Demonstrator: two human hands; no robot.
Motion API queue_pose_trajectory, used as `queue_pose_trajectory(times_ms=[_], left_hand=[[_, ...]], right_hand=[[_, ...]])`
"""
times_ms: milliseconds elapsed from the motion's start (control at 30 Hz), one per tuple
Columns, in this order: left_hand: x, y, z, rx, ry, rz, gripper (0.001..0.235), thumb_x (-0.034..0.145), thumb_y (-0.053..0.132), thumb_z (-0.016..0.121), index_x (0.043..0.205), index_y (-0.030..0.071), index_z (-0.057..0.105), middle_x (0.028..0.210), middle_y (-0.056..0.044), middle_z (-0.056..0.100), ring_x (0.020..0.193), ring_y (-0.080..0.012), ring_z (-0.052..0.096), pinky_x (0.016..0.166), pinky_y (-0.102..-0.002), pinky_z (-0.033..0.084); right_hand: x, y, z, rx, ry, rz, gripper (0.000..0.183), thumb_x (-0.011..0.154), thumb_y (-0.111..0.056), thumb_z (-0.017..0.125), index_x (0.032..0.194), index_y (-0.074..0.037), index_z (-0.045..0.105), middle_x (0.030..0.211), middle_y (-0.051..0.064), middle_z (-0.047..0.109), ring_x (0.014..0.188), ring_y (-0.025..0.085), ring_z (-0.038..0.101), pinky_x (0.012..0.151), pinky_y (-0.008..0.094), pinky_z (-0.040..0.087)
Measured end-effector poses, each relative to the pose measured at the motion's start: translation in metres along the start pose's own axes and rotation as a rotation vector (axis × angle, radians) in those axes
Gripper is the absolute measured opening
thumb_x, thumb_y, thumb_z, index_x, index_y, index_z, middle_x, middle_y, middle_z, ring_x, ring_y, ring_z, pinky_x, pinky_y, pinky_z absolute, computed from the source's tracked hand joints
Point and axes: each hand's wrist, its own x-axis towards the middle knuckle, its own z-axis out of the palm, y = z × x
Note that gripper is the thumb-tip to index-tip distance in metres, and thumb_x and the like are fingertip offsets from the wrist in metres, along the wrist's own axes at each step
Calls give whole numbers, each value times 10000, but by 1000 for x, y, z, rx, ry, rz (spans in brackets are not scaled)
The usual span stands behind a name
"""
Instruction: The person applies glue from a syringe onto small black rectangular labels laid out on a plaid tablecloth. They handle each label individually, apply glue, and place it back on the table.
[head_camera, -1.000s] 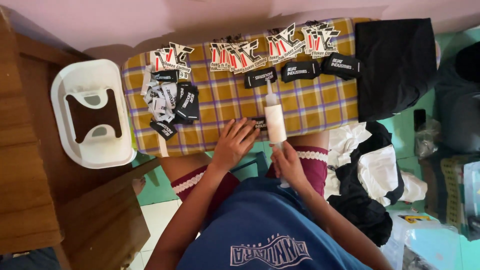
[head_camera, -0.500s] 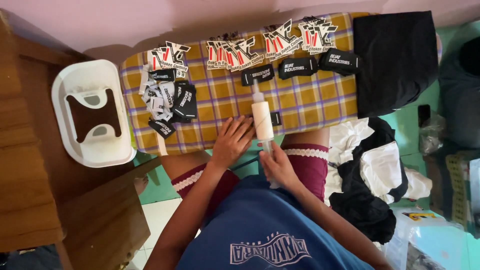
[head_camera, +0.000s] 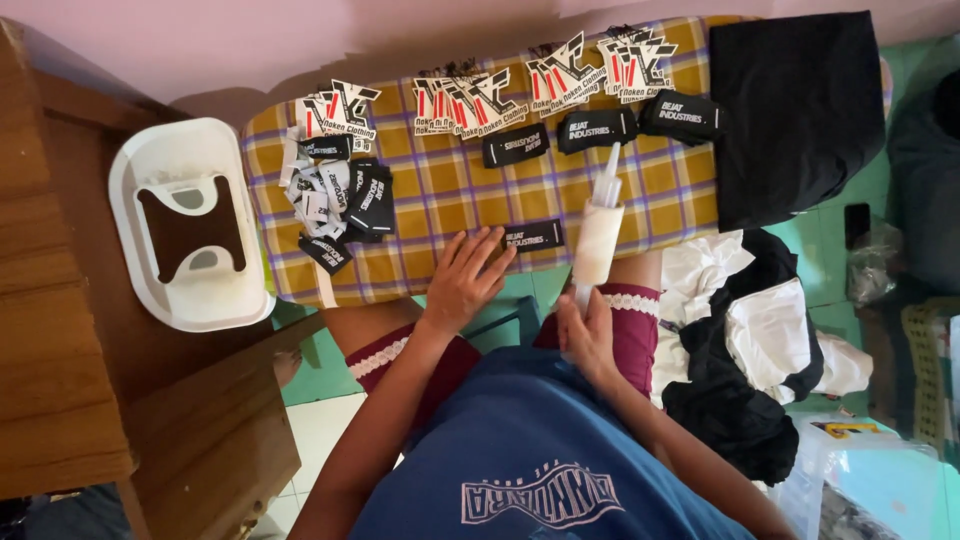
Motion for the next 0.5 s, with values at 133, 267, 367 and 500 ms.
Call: queue_pose_trajectory(times_ms=[133, 267, 367, 500], left_hand=[[-2, 0, 4, 20, 4, 20, 324, 998, 278, 637, 1313, 212, 680, 1364, -79, 659, 1261, -282, 643, 1110, -514, 504], [1, 0, 1, 4, -11, -6, 311, 1007, 289, 614, 1298, 202, 683, 1384, -69, 648, 1293, -273, 622, 1148, -510, 472], [0, 2, -1, -14, -11, -9, 324, 1023, 303, 604, 1320, 199, 681, 1391, -64, 645, 1303, -269, 612, 1158, -512, 462], [-2, -1, 5, 25, 7, 9, 367, 1017, 300, 634, 1373, 219, 666, 1390, -70, 645, 1287, -275, 617, 1154, -516, 474]], right_hand=[[-6, 19, 12, -64, -23, -69, 216, 947, -159, 709, 781, -79, 596, 471, 33, 592, 404, 145, 565, 388, 287, 434], [-2, 6, 21, 287, -256, 325, 244, 1085, -204, 508, 900, -45, 501, 527, 49, 449, 293, 161, 432, 231, 297, 352], [-3, 17, 14, 346, -195, 437, 243, 1097, -237, 481, 947, -47, 483, 594, 31, 430, 332, 135, 429, 234, 288, 349], [-2, 10, 4, 289, -74, 398, 271, 1098, -236, 466, 919, -33, 477, 624, 37, 416, 349, 132, 429, 256, 283, 361]])
